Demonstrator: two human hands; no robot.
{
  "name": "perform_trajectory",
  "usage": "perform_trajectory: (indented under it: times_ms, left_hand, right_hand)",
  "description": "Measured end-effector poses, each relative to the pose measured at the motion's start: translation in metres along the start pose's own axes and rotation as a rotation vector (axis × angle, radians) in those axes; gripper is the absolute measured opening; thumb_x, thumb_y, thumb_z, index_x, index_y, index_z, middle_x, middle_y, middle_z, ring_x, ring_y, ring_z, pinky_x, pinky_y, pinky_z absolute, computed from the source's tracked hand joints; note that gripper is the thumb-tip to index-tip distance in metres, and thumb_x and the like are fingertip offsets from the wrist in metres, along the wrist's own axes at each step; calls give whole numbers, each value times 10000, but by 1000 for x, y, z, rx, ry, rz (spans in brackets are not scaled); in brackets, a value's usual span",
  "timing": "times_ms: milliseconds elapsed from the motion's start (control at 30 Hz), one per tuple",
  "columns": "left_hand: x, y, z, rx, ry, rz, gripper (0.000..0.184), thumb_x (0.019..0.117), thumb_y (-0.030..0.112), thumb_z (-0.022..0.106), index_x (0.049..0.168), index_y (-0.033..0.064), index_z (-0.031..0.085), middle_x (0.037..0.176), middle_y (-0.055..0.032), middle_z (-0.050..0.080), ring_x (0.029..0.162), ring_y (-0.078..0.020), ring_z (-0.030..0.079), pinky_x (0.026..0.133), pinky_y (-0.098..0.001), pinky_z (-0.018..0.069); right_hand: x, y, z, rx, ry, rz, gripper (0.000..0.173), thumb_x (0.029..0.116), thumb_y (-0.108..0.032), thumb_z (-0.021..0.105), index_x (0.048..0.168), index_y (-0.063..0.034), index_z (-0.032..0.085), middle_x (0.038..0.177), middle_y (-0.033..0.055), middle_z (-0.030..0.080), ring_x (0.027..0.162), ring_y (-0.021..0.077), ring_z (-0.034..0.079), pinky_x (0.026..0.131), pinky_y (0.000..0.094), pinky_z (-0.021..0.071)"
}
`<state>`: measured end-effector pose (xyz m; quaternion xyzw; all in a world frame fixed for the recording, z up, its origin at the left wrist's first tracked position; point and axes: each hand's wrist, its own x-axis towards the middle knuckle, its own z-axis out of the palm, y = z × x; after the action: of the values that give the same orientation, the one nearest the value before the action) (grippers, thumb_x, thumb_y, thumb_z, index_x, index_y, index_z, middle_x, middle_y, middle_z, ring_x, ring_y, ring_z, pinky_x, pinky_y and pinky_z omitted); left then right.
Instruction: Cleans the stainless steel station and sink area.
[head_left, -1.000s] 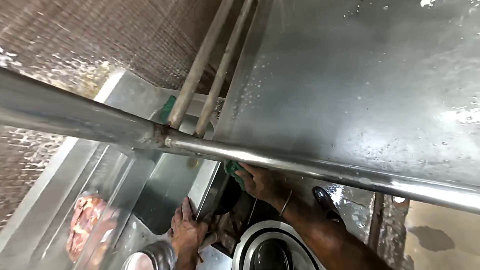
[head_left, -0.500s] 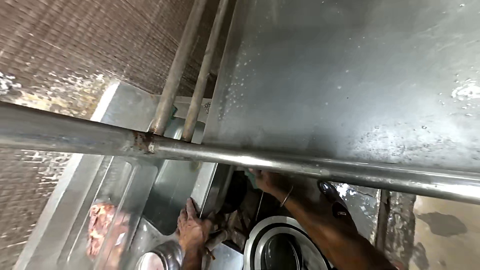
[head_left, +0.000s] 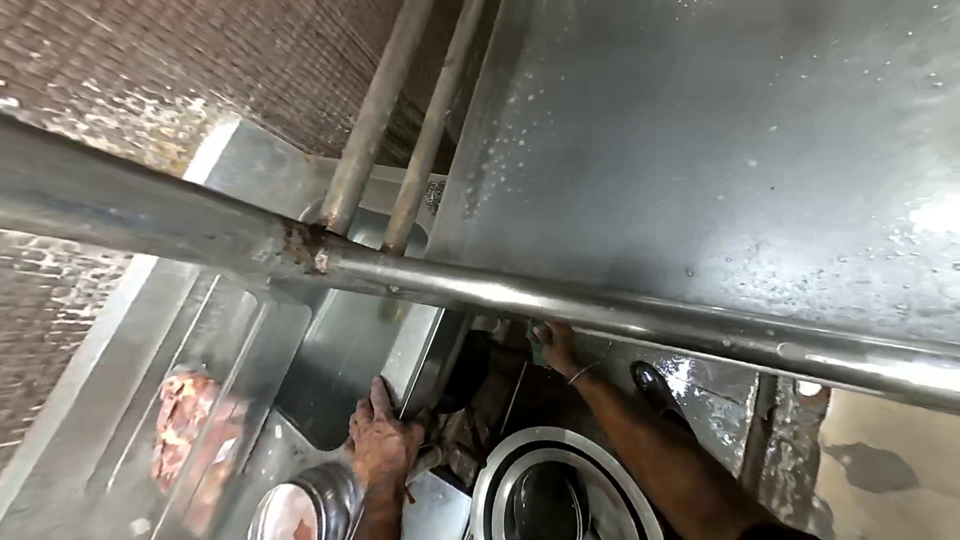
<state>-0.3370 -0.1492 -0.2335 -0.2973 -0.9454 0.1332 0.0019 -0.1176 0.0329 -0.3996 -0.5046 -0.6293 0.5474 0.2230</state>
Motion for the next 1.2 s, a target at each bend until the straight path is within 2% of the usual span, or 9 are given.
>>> perform_trajectory:
  times_ms: [100, 333, 467, 533, 633, 733, 933, 1067, 1200]
  left_hand:
    - [-1, -1, -4, 3, -11, -13, 1086, 734, 514, 842, 1628, 263, 279, 1532, -212, 464, 1402, -418, 459, 1068, -668, 397]
    - [-3, -1, -8, -52, -20, 16, 1084, 752, 505, 851, 1630, 238, 274, 1559, -232, 425, 1433, -437, 414, 1106, -674, 351]
    - [-3, 0, -4, -64, 0, 22, 1071, 738, 456, 859, 1621, 219, 302, 1532, -262, 445, 1405, -477, 433, 1082, -694, 364]
    - [-6, -2, -4, -46, -6, 21, 1073, 736, 459, 846, 1623, 214, 294, 1530, -266, 442, 1407, -481, 428, 1084, -693, 360]
    - [-4, 0, -4, -28, 18, 12, 1075, 723, 488, 844, 1617, 214, 314, 1518, -262, 461, 1392, -477, 448, 1062, -689, 387]
    - [-4, 0, -3, -12, 23, 13, 1070, 730, 498, 851, 1612, 202, 323, 1510, -259, 470, 1396, -466, 449, 1072, -675, 387]
    - [-5, -1, -3, -27, 3, 5, 1092, 716, 512, 870, 1613, 233, 314, 1517, -239, 465, 1408, -443, 440, 1081, -664, 379]
    - [-6, -3, -1, -29, 25, 15, 1077, 710, 482, 873, 1603, 228, 327, 1509, -242, 471, 1392, -447, 458, 1057, -664, 401]
    - [-5, -1, -4, -44, 35, 24, 1060, 709, 471, 848, 1601, 208, 339, 1510, -260, 465, 1389, -466, 453, 1070, -672, 379]
  right_hand:
    - [-15, -46, -15, 10, -25, -20, 459, 1054, -277, 573, 1446, -37, 564, 1435, 214, 582, 1341, 336, 554, 1140, 497, 431]
    - [-45, -181, -18, 110, 531, -686, 487, 996, -372, 647, 1301, 7, 630, 1198, 179, 697, 1146, 230, 667, 1010, 383, 541]
    - [-20, -140, 3, -198, 696, -729, 422, 977, -359, 640, 1177, 13, 642, 1086, 197, 702, 1059, 277, 690, 953, 368, 555]
    - [-23, -100, 14, -240, 504, -509, 520, 923, -324, 712, 1280, 45, 623, 1205, 247, 679, 1131, 349, 670, 991, 444, 540]
    - [0, -5, 32, -278, 109, -108, 770, 1021, -432, 600, 1590, -7, 301, 1604, 286, 339, 1431, 433, 438, 1131, 549, 442]
    - [22, 34, 28, -267, -86, 42, 786, 1026, -400, 608, 1613, -21, 249, 1627, 289, 289, 1443, 472, 396, 1145, 588, 397]
    - [-7, -39, -4, -66, -25, -15, 689, 1017, -310, 635, 1580, -43, 340, 1506, 282, 464, 1317, 436, 537, 1062, 596, 474]
    - [-41, -147, -37, 9, 198, -390, 577, 998, -369, 651, 1449, -40, 506, 1336, 208, 595, 1179, 292, 627, 978, 478, 542]
    - [-14, -133, -13, -108, 452, -690, 547, 971, -391, 669, 1315, 18, 556, 1164, 187, 664, 1088, 244, 663, 949, 397, 558]
